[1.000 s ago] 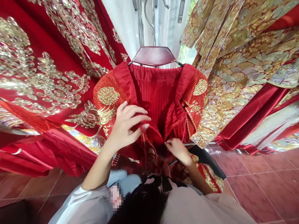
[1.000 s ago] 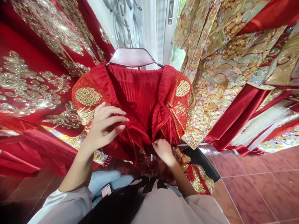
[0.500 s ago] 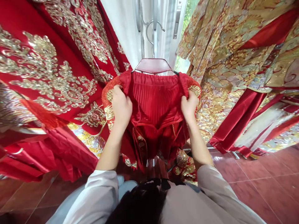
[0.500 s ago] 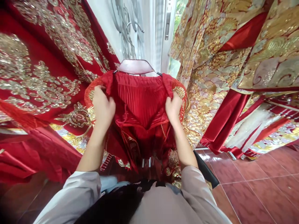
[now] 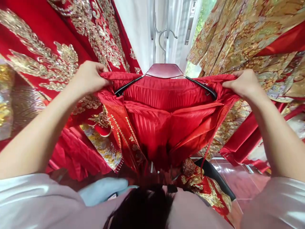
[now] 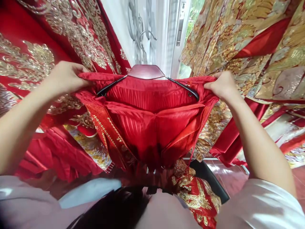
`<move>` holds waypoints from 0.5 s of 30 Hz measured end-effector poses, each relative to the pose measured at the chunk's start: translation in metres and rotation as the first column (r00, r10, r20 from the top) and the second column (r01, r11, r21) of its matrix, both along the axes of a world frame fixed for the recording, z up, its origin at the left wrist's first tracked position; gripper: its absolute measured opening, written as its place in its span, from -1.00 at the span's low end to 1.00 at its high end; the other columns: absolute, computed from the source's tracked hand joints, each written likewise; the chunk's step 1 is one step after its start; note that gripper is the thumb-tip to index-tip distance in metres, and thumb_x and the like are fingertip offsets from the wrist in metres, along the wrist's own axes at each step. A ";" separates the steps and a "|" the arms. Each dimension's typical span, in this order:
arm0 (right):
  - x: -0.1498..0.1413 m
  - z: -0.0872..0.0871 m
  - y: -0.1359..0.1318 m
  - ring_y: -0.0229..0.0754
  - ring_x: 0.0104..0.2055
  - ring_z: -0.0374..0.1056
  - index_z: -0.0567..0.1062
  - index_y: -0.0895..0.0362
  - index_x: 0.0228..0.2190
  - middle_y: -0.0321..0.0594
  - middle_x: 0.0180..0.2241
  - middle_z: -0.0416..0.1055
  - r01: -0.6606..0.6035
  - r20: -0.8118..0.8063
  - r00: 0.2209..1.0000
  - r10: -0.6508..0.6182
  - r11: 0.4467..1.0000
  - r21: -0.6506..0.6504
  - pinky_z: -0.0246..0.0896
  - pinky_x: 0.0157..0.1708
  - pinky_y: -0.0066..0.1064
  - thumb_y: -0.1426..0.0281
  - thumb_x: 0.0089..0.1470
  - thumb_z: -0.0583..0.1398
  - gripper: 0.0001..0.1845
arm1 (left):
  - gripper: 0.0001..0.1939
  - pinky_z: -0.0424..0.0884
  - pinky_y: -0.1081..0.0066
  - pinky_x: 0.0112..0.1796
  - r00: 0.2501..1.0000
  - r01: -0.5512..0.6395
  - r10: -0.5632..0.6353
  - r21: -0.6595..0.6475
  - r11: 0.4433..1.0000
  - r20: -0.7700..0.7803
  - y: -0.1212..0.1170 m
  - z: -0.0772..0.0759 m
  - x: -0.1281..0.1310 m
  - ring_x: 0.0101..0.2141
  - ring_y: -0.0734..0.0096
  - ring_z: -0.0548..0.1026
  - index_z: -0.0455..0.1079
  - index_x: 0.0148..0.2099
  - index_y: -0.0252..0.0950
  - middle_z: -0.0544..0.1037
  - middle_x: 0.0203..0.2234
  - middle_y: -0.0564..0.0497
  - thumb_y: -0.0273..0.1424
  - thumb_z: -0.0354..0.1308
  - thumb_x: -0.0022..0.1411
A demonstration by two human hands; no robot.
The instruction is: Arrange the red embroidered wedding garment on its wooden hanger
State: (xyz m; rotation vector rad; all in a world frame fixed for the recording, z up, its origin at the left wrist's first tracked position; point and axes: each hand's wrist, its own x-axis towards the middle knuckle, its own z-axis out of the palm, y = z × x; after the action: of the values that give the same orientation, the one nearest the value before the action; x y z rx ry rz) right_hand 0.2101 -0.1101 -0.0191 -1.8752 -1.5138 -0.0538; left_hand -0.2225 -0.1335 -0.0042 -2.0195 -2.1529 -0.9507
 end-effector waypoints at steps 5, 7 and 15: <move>0.010 -0.003 0.018 -0.51 -0.53 0.07 0.52 0.57 -0.34 -0.05 -0.42 0.45 0.000 0.003 1.000 0.000 0.999 -0.050 -0.17 -0.52 -0.35 0.25 -0.16 0.19 -0.46 | -0.60 0.28 0.05 -0.07 0.996 -0.020 0.016 -0.040 0.999 -0.093 0.016 -0.014 -0.003 -0.30 0.41 0.37 0.42 -0.30 -0.52 0.35 -0.54 0.11 -0.20 0.24 0.05; 0.011 -0.012 0.025 -0.51 -0.56 0.03 0.52 0.51 -0.43 -0.09 -0.49 0.43 -0.024 0.059 0.998 0.027 0.998 -0.054 -0.17 -0.52 -0.37 0.22 -0.15 0.21 -0.51 | -0.64 0.37 0.18 -0.16 0.995 -0.020 0.009 -0.105 0.994 -0.102 0.024 -0.027 -0.006 -0.45 0.52 0.33 0.44 -0.37 -0.43 0.33 -0.64 0.13 -0.18 0.31 -0.02; 0.017 -0.069 0.040 -0.40 -0.64 0.11 0.51 0.28 -0.56 -0.35 -0.70 0.29 -0.296 -0.159 0.954 0.252 0.874 -0.385 -0.01 -0.59 -0.51 0.45 -0.24 0.34 -0.86 | -0.53 0.46 0.31 -0.39 0.922 0.386 -0.362 -0.342 0.857 0.135 0.002 -0.116 -0.025 -0.55 0.39 0.43 0.44 -0.47 -0.29 0.49 -0.61 0.13 0.04 0.29 -0.17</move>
State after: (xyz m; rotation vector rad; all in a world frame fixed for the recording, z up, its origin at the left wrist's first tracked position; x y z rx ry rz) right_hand 0.2274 -0.0696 -0.0885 -1.9108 -1.8048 0.5217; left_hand -0.2476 -0.1311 -0.1202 -2.6963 -2.1385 -0.6885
